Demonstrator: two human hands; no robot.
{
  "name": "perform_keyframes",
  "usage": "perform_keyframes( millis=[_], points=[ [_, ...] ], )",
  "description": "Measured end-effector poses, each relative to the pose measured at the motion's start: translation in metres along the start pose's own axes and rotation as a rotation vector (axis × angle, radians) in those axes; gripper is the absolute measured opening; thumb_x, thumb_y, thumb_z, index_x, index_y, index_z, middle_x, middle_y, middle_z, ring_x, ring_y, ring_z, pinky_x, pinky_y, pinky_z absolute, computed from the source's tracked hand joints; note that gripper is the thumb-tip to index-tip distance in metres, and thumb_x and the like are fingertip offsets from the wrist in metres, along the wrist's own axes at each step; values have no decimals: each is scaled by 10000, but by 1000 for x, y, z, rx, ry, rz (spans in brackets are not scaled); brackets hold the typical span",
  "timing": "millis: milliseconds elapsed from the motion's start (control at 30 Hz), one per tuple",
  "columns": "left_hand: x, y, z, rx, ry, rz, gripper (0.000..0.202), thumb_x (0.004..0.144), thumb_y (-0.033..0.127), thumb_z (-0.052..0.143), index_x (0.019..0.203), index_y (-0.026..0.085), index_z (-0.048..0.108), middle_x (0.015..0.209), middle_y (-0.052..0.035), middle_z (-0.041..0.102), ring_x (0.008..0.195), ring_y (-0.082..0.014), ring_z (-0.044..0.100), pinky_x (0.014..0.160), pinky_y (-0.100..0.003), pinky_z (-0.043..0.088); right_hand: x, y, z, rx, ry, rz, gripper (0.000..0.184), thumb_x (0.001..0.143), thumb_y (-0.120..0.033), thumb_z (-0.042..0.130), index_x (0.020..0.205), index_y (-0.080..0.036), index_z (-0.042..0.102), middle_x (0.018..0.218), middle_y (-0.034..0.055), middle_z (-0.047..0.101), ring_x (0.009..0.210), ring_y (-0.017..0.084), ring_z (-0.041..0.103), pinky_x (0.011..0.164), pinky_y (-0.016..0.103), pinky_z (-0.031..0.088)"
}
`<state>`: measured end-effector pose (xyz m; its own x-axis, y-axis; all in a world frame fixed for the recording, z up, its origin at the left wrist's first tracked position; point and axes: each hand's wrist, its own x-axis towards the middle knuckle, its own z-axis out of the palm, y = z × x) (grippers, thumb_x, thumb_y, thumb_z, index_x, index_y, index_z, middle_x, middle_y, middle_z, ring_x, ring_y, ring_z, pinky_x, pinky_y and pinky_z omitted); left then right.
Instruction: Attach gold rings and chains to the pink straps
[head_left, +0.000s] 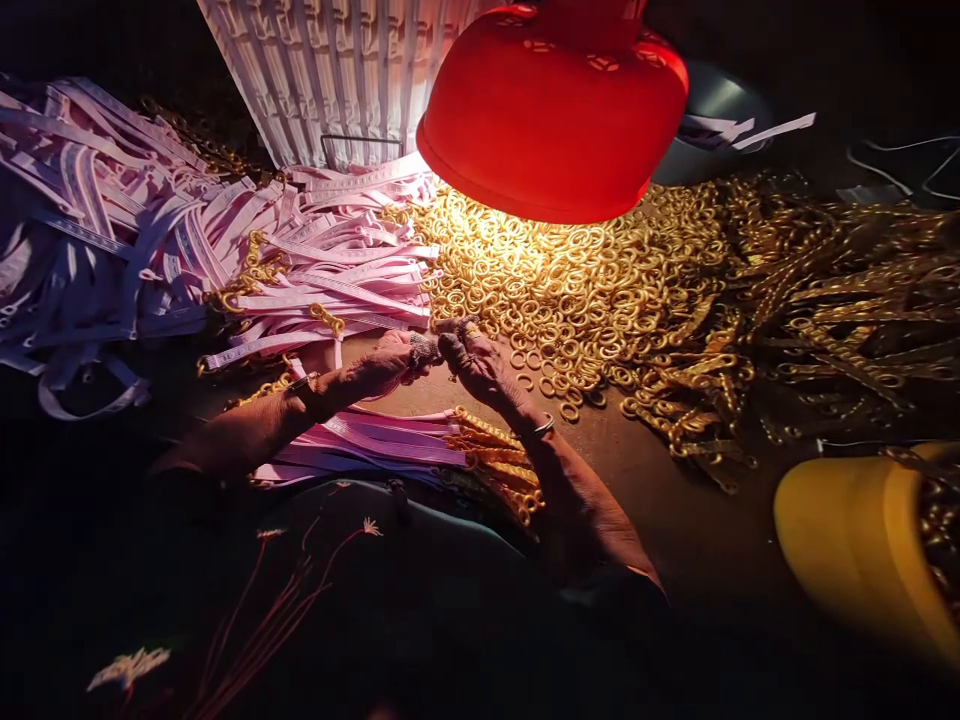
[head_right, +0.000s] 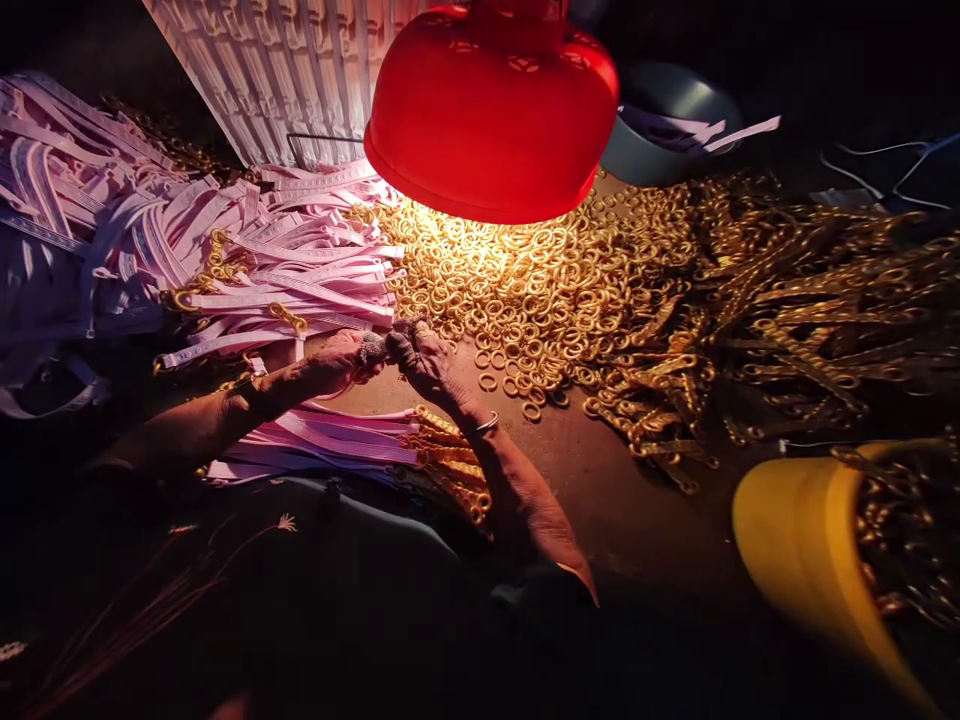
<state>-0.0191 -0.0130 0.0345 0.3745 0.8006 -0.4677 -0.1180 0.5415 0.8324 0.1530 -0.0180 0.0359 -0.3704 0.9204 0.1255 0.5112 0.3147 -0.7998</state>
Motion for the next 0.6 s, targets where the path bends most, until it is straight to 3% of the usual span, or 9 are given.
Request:
perform_keyframes(
  millis=[100, 167, 333, 467, 600],
  points=[
    [-15, 16, -1, 19, -14, -47, 274, 698, 210, 731, 562, 131, 507, 422, 55, 420, 352, -13, 279, 380, -183, 140, -16, -17, -4, -136, -60, -97, 360, 974, -488, 416, 879, -169, 554, 758, 43, 563, 674, 138, 466, 636, 276, 372],
    [-27, 22, -1, 86, -40, -105, 262, 690, 201, 751, 573, 125, 529, 426, 57, 417, 362, -11, 275, 385, -184, 138, -33, -29, -2, -240, -94, -74, 322, 973, -449, 443, 902, -155, 556, 753, 52, 575, 624, 130, 461, 590, 267, 333],
    [-62, 10, 1, 216, -132, -216, 272, 657, 266, 811, 624, 103, 596, 461, 45, 457, 395, -20, 308, 392, -182, 156, -85, -49, 18, -425, -161, 10, 383, 979, -487, 451, 1011, -116, 540, 646, 47, 559, 519, 138, 456, 509, 267, 260],
    [-89, -8, 2, 154, -229, -229, 335, 651, 353, 827, 631, 89, 620, 527, 16, 537, 464, -38, 407, 441, -170, 288, -113, -57, 34, -305, -119, 28, 370, 982, -470, 439, 1037, -114, 526, 720, 84, 611, 558, 153, 513, 503, 267, 307],
    [-109, -13, 6, 79, -256, -157, 350, 683, 399, 818, 687, 84, 664, 668, -47, 656, 643, -117, 594, 614, -225, 474, -119, -71, 36, 17, -75, 241, 342, 945, -498, 489, 1001, -163, 524, 740, 45, 617, 611, 147, 537, 536, 262, 371]
  ],
)
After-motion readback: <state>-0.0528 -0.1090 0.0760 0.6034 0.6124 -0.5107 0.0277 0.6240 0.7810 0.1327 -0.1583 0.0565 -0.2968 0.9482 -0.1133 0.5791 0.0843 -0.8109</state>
